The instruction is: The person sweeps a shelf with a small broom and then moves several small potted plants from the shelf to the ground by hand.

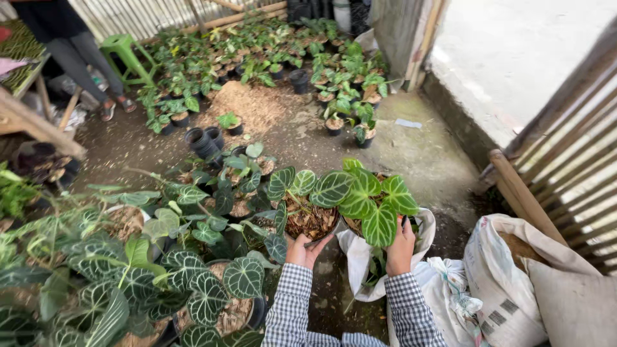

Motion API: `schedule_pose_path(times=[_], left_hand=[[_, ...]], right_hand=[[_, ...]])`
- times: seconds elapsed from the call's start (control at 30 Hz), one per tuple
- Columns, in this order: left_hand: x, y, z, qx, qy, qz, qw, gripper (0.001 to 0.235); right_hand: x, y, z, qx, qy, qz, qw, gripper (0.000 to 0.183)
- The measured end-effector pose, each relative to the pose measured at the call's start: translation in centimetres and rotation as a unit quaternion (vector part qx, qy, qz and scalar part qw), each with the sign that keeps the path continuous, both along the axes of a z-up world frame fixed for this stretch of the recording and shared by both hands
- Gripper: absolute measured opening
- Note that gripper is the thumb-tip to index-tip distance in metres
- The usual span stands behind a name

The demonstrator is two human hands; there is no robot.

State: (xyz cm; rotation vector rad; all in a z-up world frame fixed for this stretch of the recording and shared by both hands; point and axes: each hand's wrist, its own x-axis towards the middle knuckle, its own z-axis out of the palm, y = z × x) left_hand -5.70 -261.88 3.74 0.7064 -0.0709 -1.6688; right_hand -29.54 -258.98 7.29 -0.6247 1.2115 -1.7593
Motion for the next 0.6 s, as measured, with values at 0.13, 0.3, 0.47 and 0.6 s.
schedule_pose_path(times=[0.13,0.3,0.47,0.6], left_hand=[[0.2,-1.8,1.4,0.004,0.007,0.038,0.999,0.102],[1.1,-3.2,2.7,-0.024,-0.001,0.066,0.998,0.101],[2.1,-6.4,2.7,-0.046,-0.022,0.058,0.997,0.096],[3.0,-11.1,2.4,-0.077,-0.033,0.035,0.996,0.092]], right_hand=[[0.1,-2.9,1.4,0.020,-0.024,0.039,0.999,0.044],[0.6,-6.2,2.2,-0.033,-0.041,0.081,0.995,0.040],[1.4,-9.6,2.0,-0.027,-0.063,0.088,0.994,0.037],[2.1,-14.0,1.1,-0.045,-0.027,0.078,0.996,0.037]])
